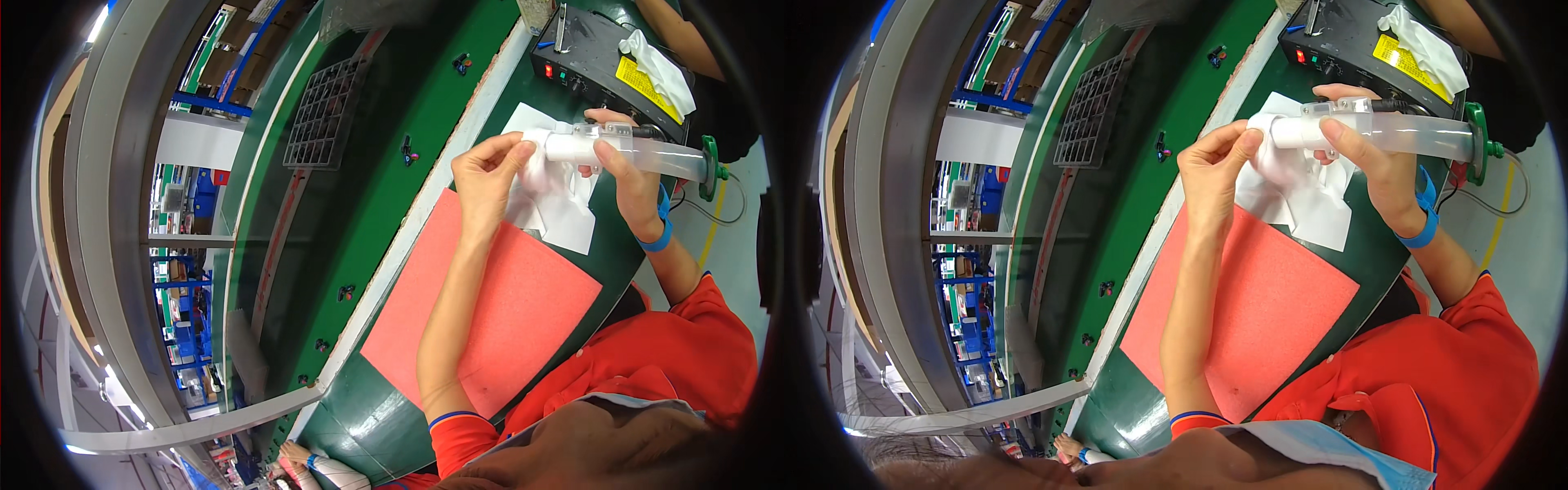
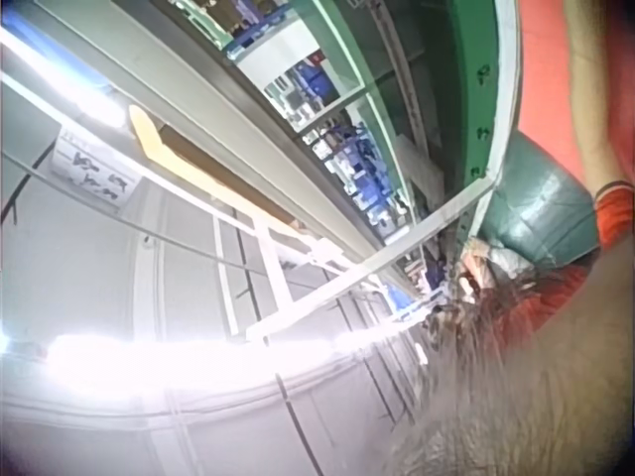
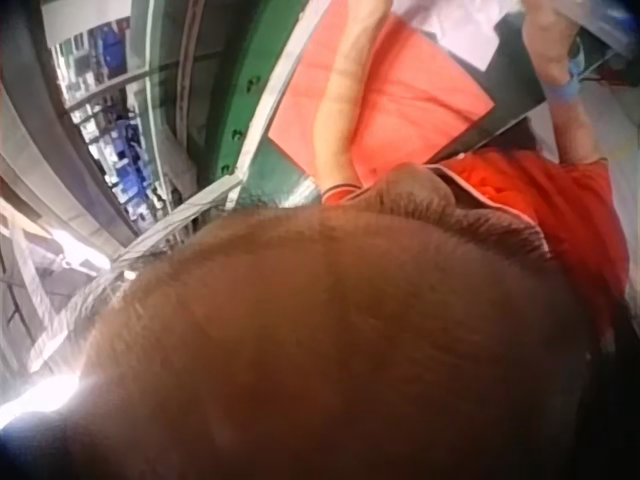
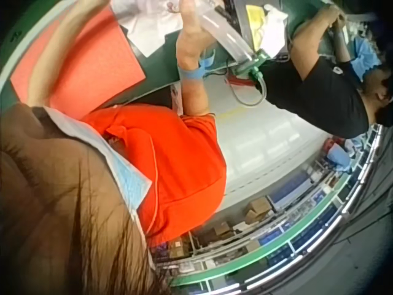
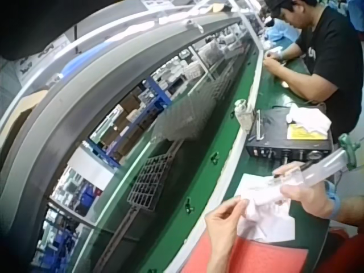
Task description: Applying adhesive to small electronic components using a syringe dispenser.
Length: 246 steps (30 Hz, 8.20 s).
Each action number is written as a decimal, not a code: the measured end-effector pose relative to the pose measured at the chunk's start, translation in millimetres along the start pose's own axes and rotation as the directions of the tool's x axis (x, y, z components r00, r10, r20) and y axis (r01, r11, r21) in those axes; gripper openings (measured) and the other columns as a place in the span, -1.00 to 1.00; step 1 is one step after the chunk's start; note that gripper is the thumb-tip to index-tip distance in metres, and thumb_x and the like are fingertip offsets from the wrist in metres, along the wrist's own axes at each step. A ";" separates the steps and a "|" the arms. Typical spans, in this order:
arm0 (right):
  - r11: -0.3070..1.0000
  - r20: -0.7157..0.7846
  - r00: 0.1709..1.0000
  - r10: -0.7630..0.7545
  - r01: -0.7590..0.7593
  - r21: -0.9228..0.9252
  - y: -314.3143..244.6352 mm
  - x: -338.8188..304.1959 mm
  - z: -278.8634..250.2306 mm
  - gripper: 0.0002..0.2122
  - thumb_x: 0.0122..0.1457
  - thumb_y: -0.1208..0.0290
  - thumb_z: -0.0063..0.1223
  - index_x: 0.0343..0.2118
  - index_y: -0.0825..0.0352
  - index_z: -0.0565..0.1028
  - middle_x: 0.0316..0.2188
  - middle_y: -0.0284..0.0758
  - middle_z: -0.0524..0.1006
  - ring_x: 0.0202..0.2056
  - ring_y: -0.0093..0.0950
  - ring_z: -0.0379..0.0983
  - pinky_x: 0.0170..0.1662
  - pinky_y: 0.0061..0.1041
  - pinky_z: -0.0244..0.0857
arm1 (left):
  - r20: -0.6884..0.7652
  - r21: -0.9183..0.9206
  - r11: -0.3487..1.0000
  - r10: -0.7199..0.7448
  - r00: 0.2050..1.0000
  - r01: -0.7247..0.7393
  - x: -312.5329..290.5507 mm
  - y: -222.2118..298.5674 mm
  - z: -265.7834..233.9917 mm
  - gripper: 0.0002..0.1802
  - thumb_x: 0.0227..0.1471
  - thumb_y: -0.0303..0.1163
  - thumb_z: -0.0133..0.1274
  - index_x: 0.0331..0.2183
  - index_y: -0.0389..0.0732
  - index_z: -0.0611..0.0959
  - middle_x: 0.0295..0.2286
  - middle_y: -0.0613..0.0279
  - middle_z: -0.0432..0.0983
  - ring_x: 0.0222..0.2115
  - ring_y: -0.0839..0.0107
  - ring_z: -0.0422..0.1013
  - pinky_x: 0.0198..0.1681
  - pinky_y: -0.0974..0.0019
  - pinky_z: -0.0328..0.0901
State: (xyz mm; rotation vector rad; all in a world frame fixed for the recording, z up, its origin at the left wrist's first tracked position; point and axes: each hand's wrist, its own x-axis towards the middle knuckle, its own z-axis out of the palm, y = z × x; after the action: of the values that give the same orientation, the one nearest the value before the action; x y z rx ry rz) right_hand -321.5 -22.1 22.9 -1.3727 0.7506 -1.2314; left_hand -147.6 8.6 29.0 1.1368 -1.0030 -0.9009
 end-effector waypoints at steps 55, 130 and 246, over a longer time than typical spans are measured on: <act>0.995 0.128 0.987 0.093 -0.096 0.019 -12.0 -12.4 48.2 -0.59 -0.10 0.41 -0.05 -0.14 0.46 0.25 -0.34 -0.21 0.36 -0.46 -0.51 0.38 -0.42 -0.62 0.28 | -0.132 0.991 -0.028 0.025 0.991 0.132 76.6 -26.3 -162.0 -0.88 -0.28 -0.52 0.04 -0.53 -0.29 0.59 -0.57 -0.04 0.46 -0.51 0.10 0.42 -0.44 0.24 0.32; 0.908 0.508 0.789 -0.345 0.419 -0.034 18.5 -35.5 40.0 -0.66 -0.20 0.39 0.10 -0.32 0.40 0.36 -0.47 -0.19 0.44 -0.48 -0.46 0.40 -0.39 -0.60 0.26 | -0.133 -0.222 0.830 -0.545 0.828 0.512 -123.7 -16.2 -81.9 -0.77 -0.05 -0.57 -0.10 -0.26 -0.44 0.40 -0.45 0.02 0.47 -0.47 0.38 0.45 -0.40 0.44 0.38; 0.902 0.577 0.765 -0.288 0.419 -0.105 14.5 -36.0 42.1 -0.65 -0.28 0.46 0.10 -0.32 0.39 0.37 -0.44 -0.15 0.45 -0.48 -0.39 0.42 -0.40 -0.58 0.28 | -0.200 -0.132 0.884 -0.467 0.862 0.448 -127.3 -16.0 -82.1 -0.85 -0.07 -0.54 -0.05 -0.38 -0.39 0.40 -0.50 0.03 0.46 -0.51 0.37 0.45 -0.46 0.43 0.37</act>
State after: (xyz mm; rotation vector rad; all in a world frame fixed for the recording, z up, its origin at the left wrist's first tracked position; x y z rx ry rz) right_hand -288.2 21.1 5.3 -2.0179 0.2222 -0.9596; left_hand -109.3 148.5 -17.6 1.4038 -0.5055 -1.1463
